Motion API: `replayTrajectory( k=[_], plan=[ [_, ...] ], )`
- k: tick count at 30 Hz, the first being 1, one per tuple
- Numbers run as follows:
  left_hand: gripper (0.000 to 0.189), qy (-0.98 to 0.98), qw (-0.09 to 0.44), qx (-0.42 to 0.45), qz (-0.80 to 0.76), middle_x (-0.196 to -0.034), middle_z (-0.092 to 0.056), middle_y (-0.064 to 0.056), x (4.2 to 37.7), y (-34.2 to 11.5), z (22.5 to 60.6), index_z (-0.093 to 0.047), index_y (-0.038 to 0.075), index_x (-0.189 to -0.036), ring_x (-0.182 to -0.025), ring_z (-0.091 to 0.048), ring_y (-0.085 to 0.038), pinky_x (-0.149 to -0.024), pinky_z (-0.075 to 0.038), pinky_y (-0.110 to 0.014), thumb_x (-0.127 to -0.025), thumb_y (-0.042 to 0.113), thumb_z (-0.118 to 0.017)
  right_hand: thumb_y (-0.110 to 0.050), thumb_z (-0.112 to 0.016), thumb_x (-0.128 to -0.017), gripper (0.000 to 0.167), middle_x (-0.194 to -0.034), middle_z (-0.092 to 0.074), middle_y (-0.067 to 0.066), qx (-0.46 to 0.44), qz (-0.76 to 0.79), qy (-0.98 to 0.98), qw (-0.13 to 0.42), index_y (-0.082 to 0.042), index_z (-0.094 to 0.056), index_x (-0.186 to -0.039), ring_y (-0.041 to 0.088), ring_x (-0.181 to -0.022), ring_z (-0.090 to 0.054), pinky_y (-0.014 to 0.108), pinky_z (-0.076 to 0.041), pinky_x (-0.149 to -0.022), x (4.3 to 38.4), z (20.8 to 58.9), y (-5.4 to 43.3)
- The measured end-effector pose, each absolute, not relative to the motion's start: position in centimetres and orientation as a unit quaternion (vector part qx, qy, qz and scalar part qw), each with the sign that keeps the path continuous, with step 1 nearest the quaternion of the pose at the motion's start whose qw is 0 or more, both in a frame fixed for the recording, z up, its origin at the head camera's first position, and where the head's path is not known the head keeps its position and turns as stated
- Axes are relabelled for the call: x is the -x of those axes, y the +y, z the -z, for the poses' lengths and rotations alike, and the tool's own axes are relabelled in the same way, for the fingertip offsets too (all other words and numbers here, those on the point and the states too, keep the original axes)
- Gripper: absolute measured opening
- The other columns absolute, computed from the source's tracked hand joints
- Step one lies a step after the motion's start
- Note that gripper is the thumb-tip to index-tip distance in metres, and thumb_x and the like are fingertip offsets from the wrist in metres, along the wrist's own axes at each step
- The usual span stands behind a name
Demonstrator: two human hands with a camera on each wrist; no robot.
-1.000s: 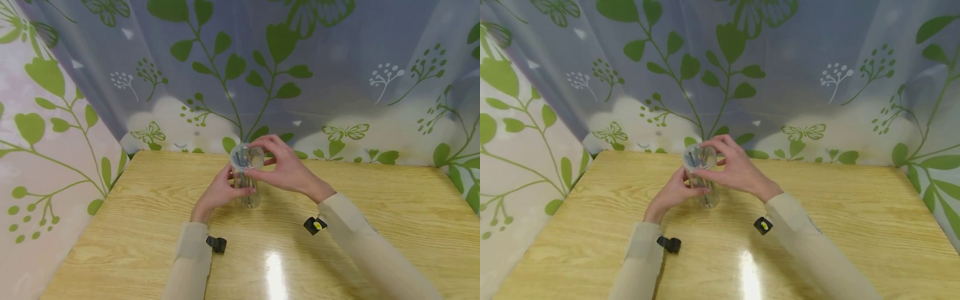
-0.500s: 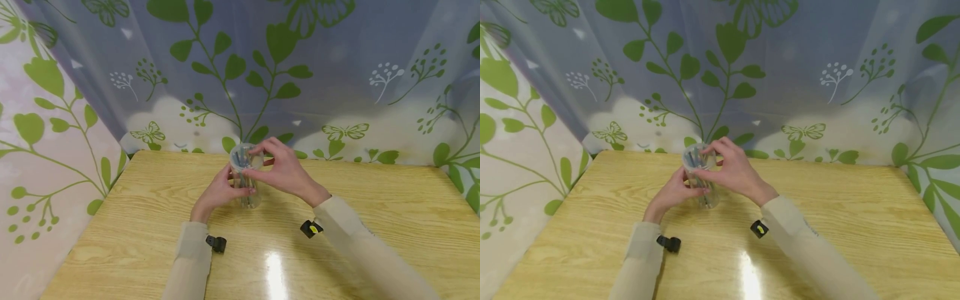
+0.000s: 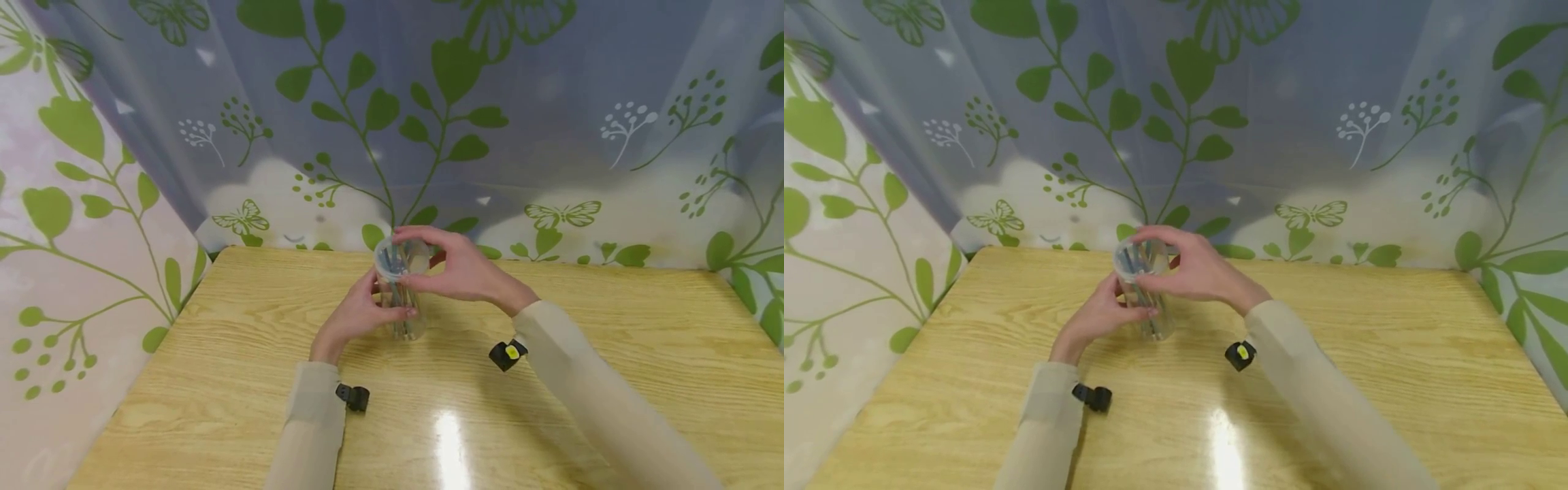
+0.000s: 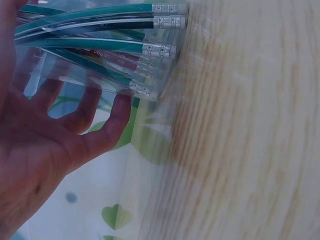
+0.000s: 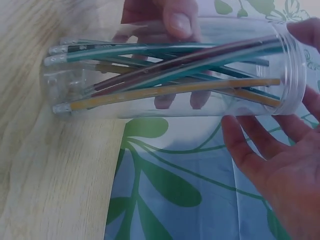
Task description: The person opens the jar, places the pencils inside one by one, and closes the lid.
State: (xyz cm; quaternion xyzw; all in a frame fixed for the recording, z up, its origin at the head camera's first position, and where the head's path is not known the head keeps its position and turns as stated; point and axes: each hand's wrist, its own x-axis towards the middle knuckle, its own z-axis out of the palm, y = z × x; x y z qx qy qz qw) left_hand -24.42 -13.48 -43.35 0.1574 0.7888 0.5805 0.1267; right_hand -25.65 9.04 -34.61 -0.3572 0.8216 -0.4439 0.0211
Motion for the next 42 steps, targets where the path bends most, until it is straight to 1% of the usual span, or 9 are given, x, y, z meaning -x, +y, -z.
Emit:
replayTrajectory(
  k=[8, 12, 17, 20, 25, 31, 35, 39, 42],
  plan=[
    [0.089, 0.789, 0.126, -0.16, -0.58, -0.153, -0.043, 0.011, 24.5, -13.5, 43.4, -0.032, 0.05, -0.153, -0.135, -0.051, -0.026, -0.099, -0.054, -0.05, -0.085, 0.029, -0.085, -0.028, -0.086, -0.084, 0.051, -0.131, -0.063, -0.001, 0.326, 0.438, 0.837, 0.035, -0.023, -0.066, -0.13, 0.018, -0.109, -0.061, 0.038, -0.059, -0.082, 26.1, 34.2, 8.6],
    [0.088, 0.789, 0.121, -0.163, -0.58, -0.152, -0.044, 0.012, 24.5, -13.4, 43.4, -0.033, 0.049, -0.153, -0.135, -0.051, -0.026, -0.1, -0.053, -0.05, -0.085, 0.028, -0.085, -0.033, -0.088, -0.081, 0.049, -0.124, -0.062, -0.001, 0.299, 0.43, 0.852, 0.003, -0.024, -0.067, -0.125, 0.017, -0.105, -0.057, 0.032, -0.056, -0.076, 25.5, 34.4, 8.1],
    [0.089, 0.787, 0.118, -0.166, -0.583, -0.153, -0.045, 0.012, 24.5, -13.4, 43.5, -0.033, 0.049, -0.154, -0.135, -0.051, -0.026, -0.101, -0.053, -0.05, -0.085, 0.028, -0.086, -0.034, -0.088, -0.081, 0.048, -0.119, -0.06, 0.003, 0.304, 0.408, 0.86, -0.046, -0.017, -0.066, -0.121, 0.019, -0.101, -0.054, 0.031, -0.053, -0.071, 25.0, 34.7, 7.7],
    [0.091, 0.789, 0.119, -0.161, -0.582, -0.153, -0.044, 0.012, 24.5, -13.4, 43.5, -0.032, 0.049, -0.154, -0.135, -0.051, -0.026, -0.1, -0.053, -0.05, -0.084, 0.029, -0.086, -0.034, -0.087, -0.082, 0.051, -0.124, -0.059, 0.004, 0.311, 0.414, 0.855, -0.04, -0.018, -0.065, -0.125, 0.02, -0.105, -0.054, 0.035, -0.055, -0.077, 25.0, 34.7, 7.9],
    [0.092, 0.793, 0.121, -0.15, -0.578, -0.155, -0.042, 0.011, 24.6, -13.4, 43.5, -0.031, 0.048, -0.155, -0.136, -0.05, -0.027, -0.101, -0.053, -0.051, -0.083, 0.031, -0.087, -0.027, -0.083, -0.087, 0.056, -0.141, -0.056, 0.004, 0.322, 0.464, 0.825, 0.013, -0.019, -0.059, -0.136, 0.025, -0.121, -0.058, 0.046, -0.058, -0.093, 25.2, 34.9, 8.8],
    [0.094, 0.796, 0.121, -0.146, -0.574, -0.154, -0.044, 0.007, 24.4, -13.4, 43.4, -0.031, 0.044, -0.157, -0.136, -0.051, -0.029, -0.102, -0.052, -0.052, -0.083, 0.028, -0.087, -0.016, -0.08, -0.088, 0.045, -0.15, -0.055, 0.005, 0.331, 0.494, 0.803, 0.033, -0.012, -0.062, -0.129, 0.028, -0.127, -0.06, 0.046, -0.057, -0.096, 25.4, 35.1, 9.3],
    [0.091, 0.795, 0.125, -0.145, -0.575, -0.153, -0.046, 0.006, 24.4, -13.4, 43.3, -0.033, 0.042, -0.156, -0.135, -0.053, -0.029, -0.101, -0.053, -0.051, -0.084, 0.029, -0.087, -0.02, -0.086, -0.084, 0.043, -0.137, -0.062, 0.003, 0.309, 0.494, 0.812, 0.004, -0.011, -0.065, -0.121, 0.025, -0.119, -0.063, 0.044, -0.059, -0.094, 25.0, 35.4, 8.9],
    [0.088, 0.789, 0.129, -0.145, -0.583, -0.151, -0.048, 0.006, 24.3, -13.3, 43.2, -0.035, 0.043, -0.155, -0.132, -0.055, -0.029, -0.098, -0.055, -0.049, -0.084, 0.029, -0.086, -0.022, -0.09, -0.08, 0.042, -0.121, -0.064, 0.005, 0.287, 0.483, 0.826, -0.058, -0.008, -0.066, -0.11, 0.023, -0.111, -0.065, 0.043, -0.061, -0.09, 24.2, 35.7, 8.1],
    [0.088, 0.787, 0.129, -0.146, -0.585, -0.151, -0.048, 0.007, 24.3, -13.3, 43.2, -0.035, 0.044, -0.154, -0.133, -0.055, -0.028, -0.099, -0.055, -0.049, -0.084, 0.028, -0.086, -0.022, -0.091, -0.078, 0.042, -0.117, -0.063, 0.007, 0.278, 0.471, 0.832, -0.095, -0.005, -0.064, -0.105, 0.024, -0.109, -0.065, 0.043, -0.062, -0.087, 23.7, 35.9, 7.6]
  ],
)
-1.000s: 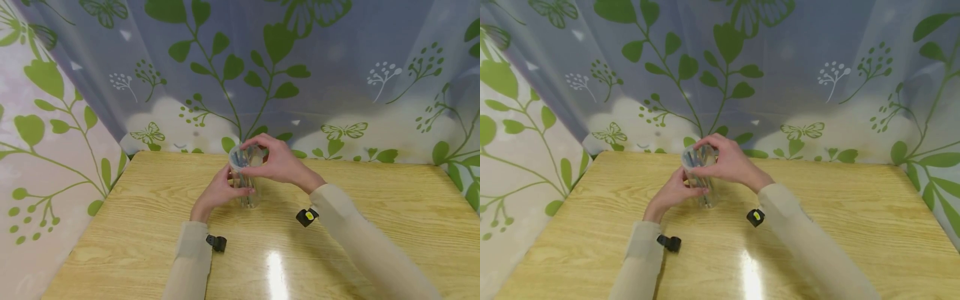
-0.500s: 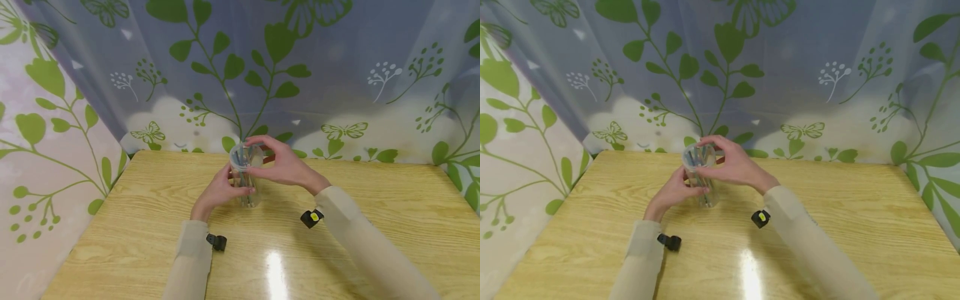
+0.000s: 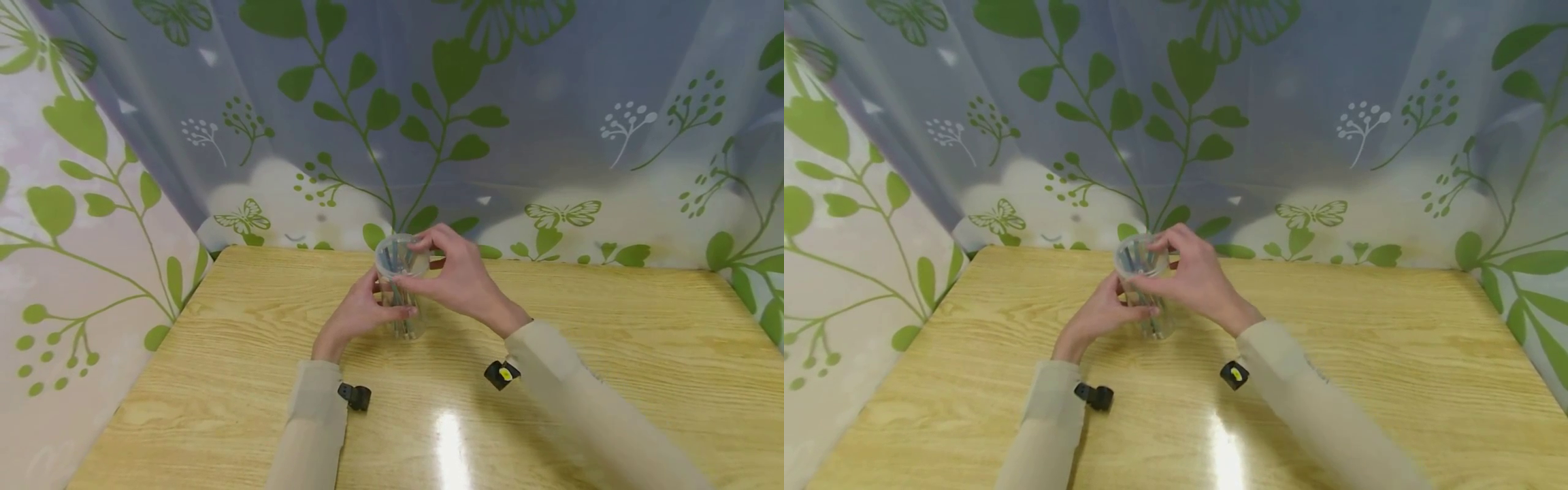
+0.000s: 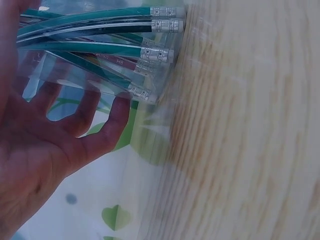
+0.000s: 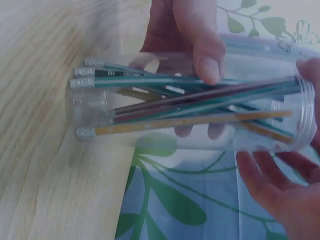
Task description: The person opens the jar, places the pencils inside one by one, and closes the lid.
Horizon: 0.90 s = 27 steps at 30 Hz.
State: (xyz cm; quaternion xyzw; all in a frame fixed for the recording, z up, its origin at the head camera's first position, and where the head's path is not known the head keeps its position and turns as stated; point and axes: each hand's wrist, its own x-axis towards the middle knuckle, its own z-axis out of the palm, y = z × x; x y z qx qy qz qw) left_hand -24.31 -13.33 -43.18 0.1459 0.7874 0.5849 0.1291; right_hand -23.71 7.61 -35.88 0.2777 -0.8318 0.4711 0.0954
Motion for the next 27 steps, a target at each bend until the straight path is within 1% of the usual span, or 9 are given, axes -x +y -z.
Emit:
replayTrajectory(
  k=[3, 6, 11, 13, 14, 17, 21, 23, 27],
  plan=[
    [0.088, 0.789, 0.128, -0.144, -0.583, -0.152, -0.046, 0.009, 24.3, -13.4, 43.2, -0.035, 0.046, -0.153, -0.134, -0.054, -0.028, -0.1, -0.054, -0.05, -0.084, 0.029, -0.087, -0.024, -0.091, -0.079, 0.043, -0.117, -0.062, 0.008, -0.277, -0.467, -0.833, 0.102, -0.005, -0.064, -0.107, 0.025, -0.11, -0.065, 0.041, -0.062, -0.087, 23.5, 36.0, 7.5],
    [0.089, 0.793, 0.125, -0.143, -0.579, -0.153, -0.045, 0.01, 24.2, -13.4, 43.2, -0.036, 0.046, -0.153, -0.134, -0.053, -0.028, -0.1, -0.054, -0.05, -0.083, 0.03, -0.087, -0.025, -0.09, -0.08, 0.048, -0.12, -0.061, 0.007, -0.281, -0.474, -0.83, 0.082, -0.008, -0.064, -0.116, 0.025, -0.112, -0.064, 0.04, -0.061, -0.09, 23.7, 36.0, 7.8],
    [0.089, 0.794, 0.123, -0.146, -0.578, -0.153, -0.045, 0.009, 24.3, -13.4, 43.3, -0.036, 0.045, -0.153, -0.134, -0.053, -0.028, -0.1, -0.054, -0.05, -0.083, 0.028, -0.087, -0.019, -0.086, -0.084, 0.057, -0.143, -0.056, 0.006, -0.306, -0.501, -0.81, 0.024, -0.012, -0.058, -0.133, 0.029, -0.122, -0.063, 0.044, -0.059, -0.095, 24.5, 36.0, 8.6],
    [0.09, 0.795, 0.123, -0.146, -0.576, -0.153, -0.045, 0.009, 24.2, -13.4, 43.3, -0.035, 0.045, -0.154, -0.134, -0.053, -0.028, -0.099, -0.054, -0.049, -0.083, 0.028, -0.087, -0.016, -0.084, -0.086, 0.056, -0.151, -0.053, 0.006, -0.317, -0.507, -0.802, 0.005, -0.012, -0.058, -0.135, 0.031, -0.126, -0.062, 0.048, -0.058, -0.096, 24.9, 36.0, 8.9],
    [0.09, 0.796, 0.123, -0.145, -0.575, -0.153, -0.045, 0.009, 24.2, -13.4, 43.3, -0.034, 0.046, -0.154, -0.133, -0.052, -0.028, -0.099, -0.054, -0.049, -0.083, 0.028, -0.087, -0.016, -0.083, -0.086, 0.054, -0.152, -0.053, 0.006, -0.32, -0.507, -0.8, -0.002, -0.012, -0.06, -0.135, 0.031, -0.126, -0.062, 0.049, -0.057, -0.097, 25.0, 35.9, 9.0],
    [0.09, 0.798, 0.123, -0.146, -0.572, -0.152, -0.045, 0.009, 24.2, -13.3, 43.3, -0.034, 0.046, -0.154, -0.133, -0.053, -0.028, -0.099, -0.054, -0.049, -0.083, 0.029, -0.087, -0.019, -0.084, -0.086, 0.047, -0.149, -0.057, 0.004, -0.312, -0.508, -0.803, -0.016, -0.013, -0.065, -0.129, 0.028, -0.125, -0.063, 0.049, -0.057, -0.098, 25.2, 35.8, 9.0],
    [0.09, 0.798, 0.124, -0.146, -0.571, -0.152, -0.046, 0.008, 24.3, -13.3, 43.3, -0.034, 0.046, -0.154, -0.132, -0.054, -0.028, -0.097, -0.055, -0.048, -0.083, 0.03, -0.087, -0.023, -0.087, -0.084, 0.042, -0.137, -0.064, 0.0, -0.284, -0.51, -0.812, 0.014, -0.013, -0.068, -0.12, 0.023, -0.12, -0.065, 0.042, -0.059, -0.095, 24.5, 35.9, 8.5],
    [0.091, 0.798, 0.125, -0.145, -0.571, -0.152, -0.047, 0.008, 24.2, -13.3, 43.3, -0.033, 0.047, -0.154, -0.132, -0.055, -0.028, -0.097, -0.055, -0.048, -0.083, 0.031, -0.087, -0.023, -0.088, -0.082, 0.041, -0.133, -0.066, 0.0, -0.272, -0.508, -0.816, 0.045, -0.012, -0.069, -0.118, 0.022, -0.116, -0.066, 0.037, -0.06, -0.091, 24.1, 36.0, 8.1],
    [0.093, 0.799, 0.124, -0.142, -0.571, -0.153, -0.046, 0.009, 24.2, -13.3, 43.2, -0.031, 0.049, -0.154, -0.134, -0.054, -0.028, -0.098, -0.055, -0.049, -0.082, 0.033, -0.088, -0.023, -0.09, -0.079, 0.042, -0.128, -0.067, 0.004, -0.258, -0.489, -0.826, 0.111, -0.008, -0.07, -0.114, 0.022, -0.112, -0.067, 0.034, -0.062, -0.084, 23.2, 36.2, 7.3]
  ],
)
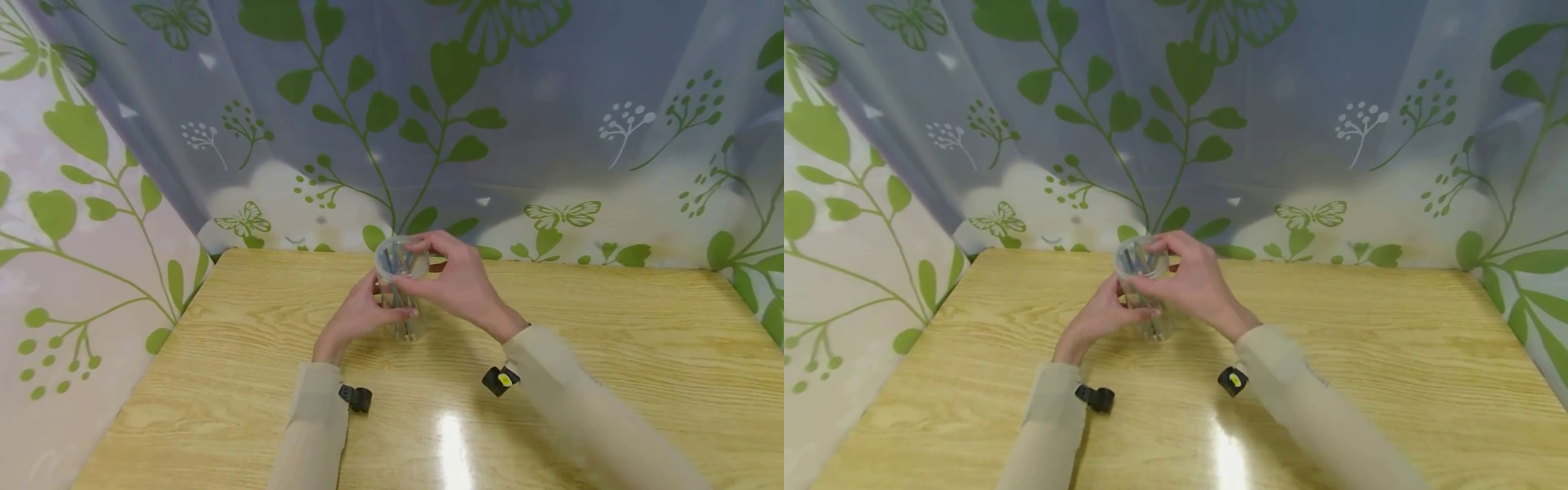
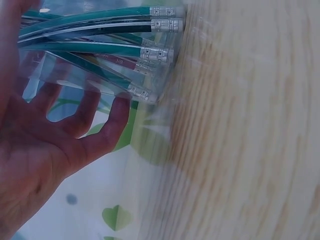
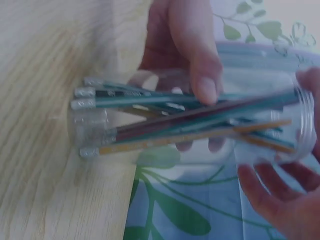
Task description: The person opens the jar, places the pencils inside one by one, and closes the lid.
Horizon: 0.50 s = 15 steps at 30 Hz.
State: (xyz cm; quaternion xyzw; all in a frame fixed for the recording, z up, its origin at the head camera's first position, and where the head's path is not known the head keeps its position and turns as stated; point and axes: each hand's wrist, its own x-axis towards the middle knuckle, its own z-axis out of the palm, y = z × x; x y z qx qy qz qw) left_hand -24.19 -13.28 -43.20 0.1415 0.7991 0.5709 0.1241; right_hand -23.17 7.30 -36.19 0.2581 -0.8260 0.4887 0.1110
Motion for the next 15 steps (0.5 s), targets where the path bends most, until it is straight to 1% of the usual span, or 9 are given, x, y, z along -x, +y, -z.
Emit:
replayTrajectory(
  k=[3, 6, 8, 11, 15],
  plan=[
    [0.095, 0.799, 0.123, -0.141, -0.572, -0.153, -0.045, 0.008, 24.2, -13.3, 43.2, -0.029, 0.051, -0.154, -0.134, -0.055, -0.027, -0.098, -0.055, -0.049, -0.082, 0.033, -0.088, -0.024, -0.09, -0.079, 0.042, -0.124, -0.067, 0.007, -0.251, -0.472, -0.833, 0.145, -0.007, -0.071, -0.112, 0.024, -0.109, -0.067, 0.035, -0.063, -0.081, 22.8, 36.3, 6.8],
    [0.096, 0.798, 0.12, -0.143, -0.572, -0.152, -0.046, 0.008, 24.2, -13.3, 43.2, -0.029, 0.052, -0.154, -0.132, -0.056, -0.027, -0.098, -0.056, -0.048, -0.082, 0.033, -0.088, -0.025, -0.09, -0.079, 0.044, -0.122, -0.066, 0.009, -0.25, -0.465, -0.835, 0.155, -0.006, -0.071, -0.114, 0.025, -0.107, -0.067, 0.038, -0.063, -0.08, 22.6, 36.3, 6.7],
    [0.095, 0.798, 0.119, -0.147, -0.572, -0.151, -0.047, 0.007, 24.2, -13.3, 43.2, -0.029, 0.052, -0.154, -0.131, -0.057, -0.026, -0.097, -0.055, -0.048, -0.082, 0.033, -0.088, -0.026, -0.089, -0.08, 0.045, -0.122, -0.065, 0.008, -0.251, -0.469, -0.835, 0.143, -0.007, -0.069, -0.116, 0.025, -0.108, -0.066, 0.039, -0.062, -0.082, 22.7, 36.3, 6.8],
    [0.094, 0.799, 0.119, -0.151, -0.571, -0.152, -0.047, 0.009, 24.3, -13.3, 43.2, -0.03, 0.051, -0.154, -0.132, -0.056, -0.025, -0.098, -0.055, -0.048, -0.082, 0.032, -0.088, -0.027, -0.088, -0.082, 0.047, -0.123, -0.064, 0.006, -0.255, -0.482, -0.831, 0.111, -0.011, -0.066, -0.121, 0.024, -0.11, -0.064, 0.042, -0.062, -0.086, 23.0, 36.3, 7.2],
    [0.093, 0.799, 0.12, -0.149, -0.571, -0.152, -0.046, 0.01, 24.3, -13.2, 43.3, -0.032, 0.047, -0.154, -0.134, -0.055, -0.026, -0.1, -0.054, -0.049, -0.082, 0.03, -0.088, -0.027, -0.087, -0.083, 0.054, -0.134, -0.062, 0.003, -0.269, -0.494, -0.824, 0.066, -0.016, -0.061, -0.129, 0.024, -0.114, -0.063, 0.043, -0.059, -0.091, 23.7, 36.3, 7.8]
  ],
)
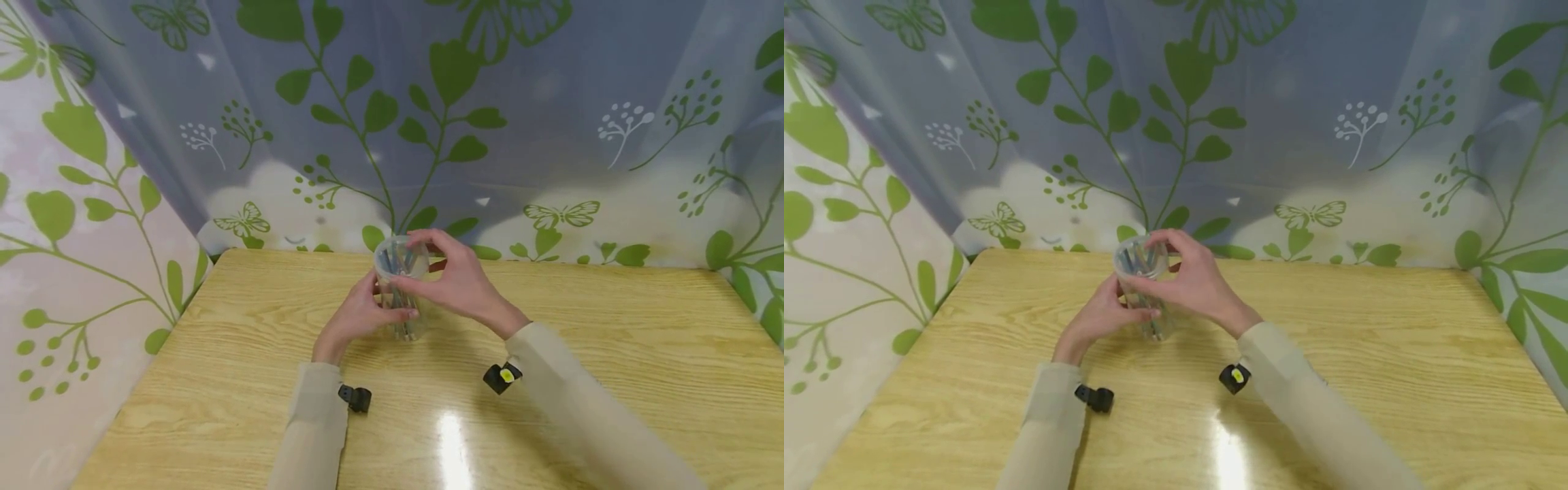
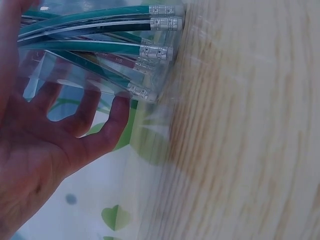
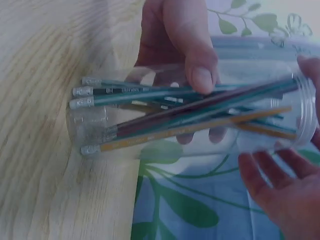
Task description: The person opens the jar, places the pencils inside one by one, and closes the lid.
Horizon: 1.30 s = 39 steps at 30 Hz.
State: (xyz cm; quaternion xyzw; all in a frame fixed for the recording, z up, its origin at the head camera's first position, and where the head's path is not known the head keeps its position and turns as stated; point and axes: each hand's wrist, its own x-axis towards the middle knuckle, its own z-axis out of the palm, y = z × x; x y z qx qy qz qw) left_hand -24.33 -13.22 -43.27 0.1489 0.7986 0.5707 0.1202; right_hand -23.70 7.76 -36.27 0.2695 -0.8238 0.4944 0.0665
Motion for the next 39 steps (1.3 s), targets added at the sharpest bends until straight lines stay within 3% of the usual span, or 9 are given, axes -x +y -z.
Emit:
replayTrajectory(
  k=[4, 9, 24, 28, 33, 39],
  plan=[
    [0.094, 0.798, 0.122, -0.15, -0.57, -0.153, -0.046, 0.009, 24.3, -13.2, 43.2, -0.032, 0.043, -0.156, -0.134, -0.054, -0.027, -0.1, -0.054, -0.049, -0.082, 0.029, -0.088, -0.026, -0.087, -0.083, 0.061, -0.135, -0.063, 0.001, -0.284, -0.496, -0.82, 0.033, -0.02, -0.058, -0.137, 0.023, -0.113, -0.063, 0.042, -0.057, -0.094, 24.4, 36.3, 8.2],
    [0.094, 0.796, 0.126, -0.149, -0.573, -0.152, -0.046, 0.01, 24.3, -13.2, 43.2, -0.03, 0.048, -0.155, -0.133, -0.055, -0.026, -0.099, -0.055, -0.049, -0.083, 0.03, -0.088, -0.028, -0.087, -0.083, 0.054, -0.132, -0.065, -0.002, -0.279, -0.503, -0.818, 0.023, -0.023, -0.063, -0.131, 0.018, -0.109, -0.063, 0.042, -0.057, -0.091, 24.7, 36.4, 8.2],
    [0.1, 0.822, 0.099, -0.137, -0.544, -0.152, -0.05, 0.008, 24.2, -13.0, 43.1, -0.024, 0.057, -0.153, -0.135, -0.054, -0.027, -0.1, -0.053, -0.054, -0.079, 0.04, -0.089, -0.03, -0.088, -0.081, 0.046, -0.125, -0.071, 0.004, -0.209, -0.513, -0.823, 0.128, -0.016, -0.071, -0.121, 0.023, -0.106, -0.069, 0.039, -0.062, -0.077, 23.0, 36.6, 6.1],
    [0.103, 0.824, 0.096, -0.136, -0.541, -0.154, -0.048, 0.008, 24.3, -12.9, 43.1, -0.024, 0.056, -0.154, -0.137, -0.053, -0.027, -0.101, -0.053, -0.053, -0.078, 0.038, -0.091, -0.03, -0.087, -0.083, 0.048, -0.13, -0.069, 0.004, -0.213, -0.505, -0.825, 0.141, -0.016, -0.069, -0.125, 0.023, -0.109, -0.068, 0.042, -0.061, -0.081, 23.0, 36.9, 6.1],
    [0.106, 0.831, 0.101, -0.128, -0.532, -0.156, -0.045, 0.008, 24.2, -12.9, 43.1, -0.023, 0.055, -0.155, -0.139, -0.05, -0.027, -0.104, -0.051, -0.054, -0.075, 0.041, -0.092, -0.031, -0.083, -0.087, 0.054, -0.147, -0.059, 0.004, -0.227, -0.508, -0.823, 0.109, -0.018, -0.063, -0.135, 0.025, -0.124, -0.062, 0.046, -0.059, -0.092, 22.8, 37.3, 6.8],
    [0.109, 0.838, 0.101, -0.137, -0.518, -0.16, -0.039, 0.004, 23.6, -13.6, 43.3, -0.02, 0.046, -0.16, -0.145, -0.043, -0.031, -0.113, -0.043, -0.056, -0.077, 0.041, -0.091, -0.029, -0.078, -0.092, 0.055, -0.158, -0.049, 0.004, -0.224, -0.496, -0.834, 0.091, -0.017, -0.058, -0.142, 0.027, -0.135, -0.056, 0.047, -0.056, -0.099, 22.3, 37.4, 8.4]
  ],
)
